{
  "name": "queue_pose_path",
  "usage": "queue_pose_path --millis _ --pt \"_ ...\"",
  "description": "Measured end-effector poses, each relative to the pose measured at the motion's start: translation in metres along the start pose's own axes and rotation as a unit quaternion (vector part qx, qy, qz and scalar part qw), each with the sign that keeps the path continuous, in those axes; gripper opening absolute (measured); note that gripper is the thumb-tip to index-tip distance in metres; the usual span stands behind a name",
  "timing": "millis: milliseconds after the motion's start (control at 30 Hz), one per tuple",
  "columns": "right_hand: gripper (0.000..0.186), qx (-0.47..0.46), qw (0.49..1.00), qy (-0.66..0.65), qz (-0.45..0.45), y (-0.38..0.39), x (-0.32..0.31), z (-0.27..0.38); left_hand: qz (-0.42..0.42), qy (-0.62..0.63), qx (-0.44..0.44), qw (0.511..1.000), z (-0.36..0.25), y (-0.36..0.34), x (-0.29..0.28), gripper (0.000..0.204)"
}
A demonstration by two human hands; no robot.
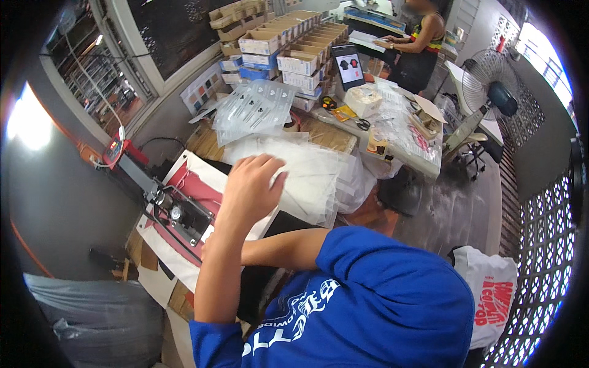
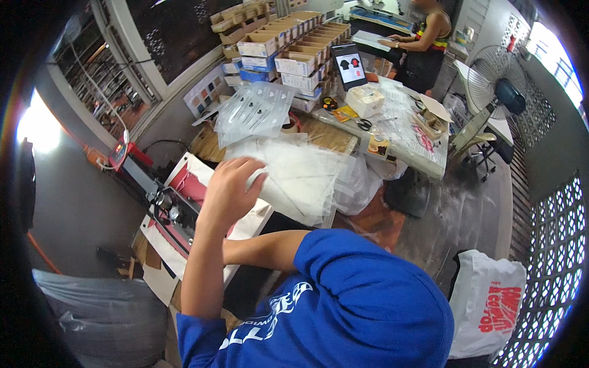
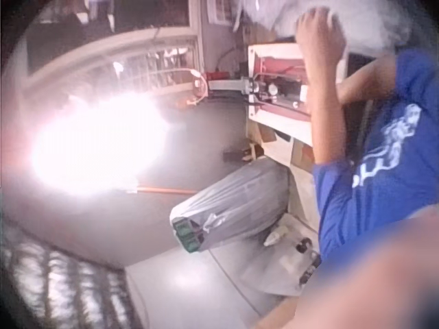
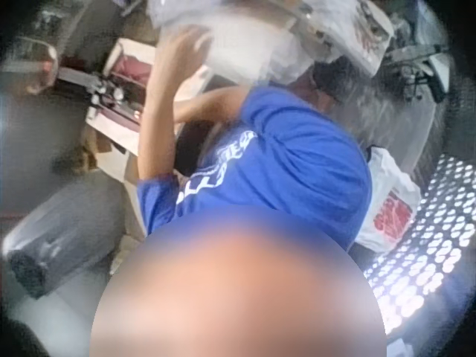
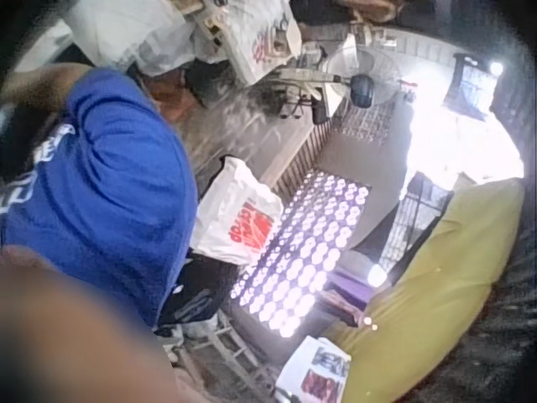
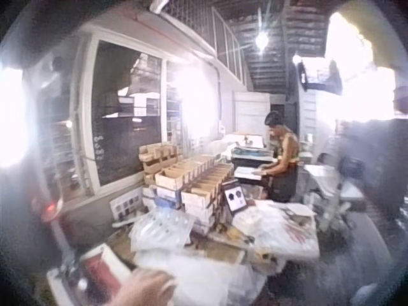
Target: The person uses a heat press to apply designs to black t-shirts. They place shirts on the press, lower the heated platen, and then remove the finished shirts. The person also handles cardboard pieces and a smartphone during the process.
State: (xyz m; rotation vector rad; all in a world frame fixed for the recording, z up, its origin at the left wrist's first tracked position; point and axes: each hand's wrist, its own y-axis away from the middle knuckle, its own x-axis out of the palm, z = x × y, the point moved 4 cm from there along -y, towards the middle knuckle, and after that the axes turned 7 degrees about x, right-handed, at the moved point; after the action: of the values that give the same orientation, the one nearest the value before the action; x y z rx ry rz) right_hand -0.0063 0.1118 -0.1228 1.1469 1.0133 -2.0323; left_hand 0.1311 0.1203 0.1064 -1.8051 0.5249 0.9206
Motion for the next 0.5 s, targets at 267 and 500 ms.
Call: queue_pose_path --millis 267,500 --pt "0.018 0.067 0.993 0.069 0.063 0.01 -0.078 0.031 0.259 0.072 -0.078 0.96 0.05 -0.023 0.136 0.035" --pt "0.021 0.056 0.996 0.033 0.057 0.013 -0.044 0.024 0.426 0.039 -0.149 0.892 0.096 0.028 0.162 0.043"
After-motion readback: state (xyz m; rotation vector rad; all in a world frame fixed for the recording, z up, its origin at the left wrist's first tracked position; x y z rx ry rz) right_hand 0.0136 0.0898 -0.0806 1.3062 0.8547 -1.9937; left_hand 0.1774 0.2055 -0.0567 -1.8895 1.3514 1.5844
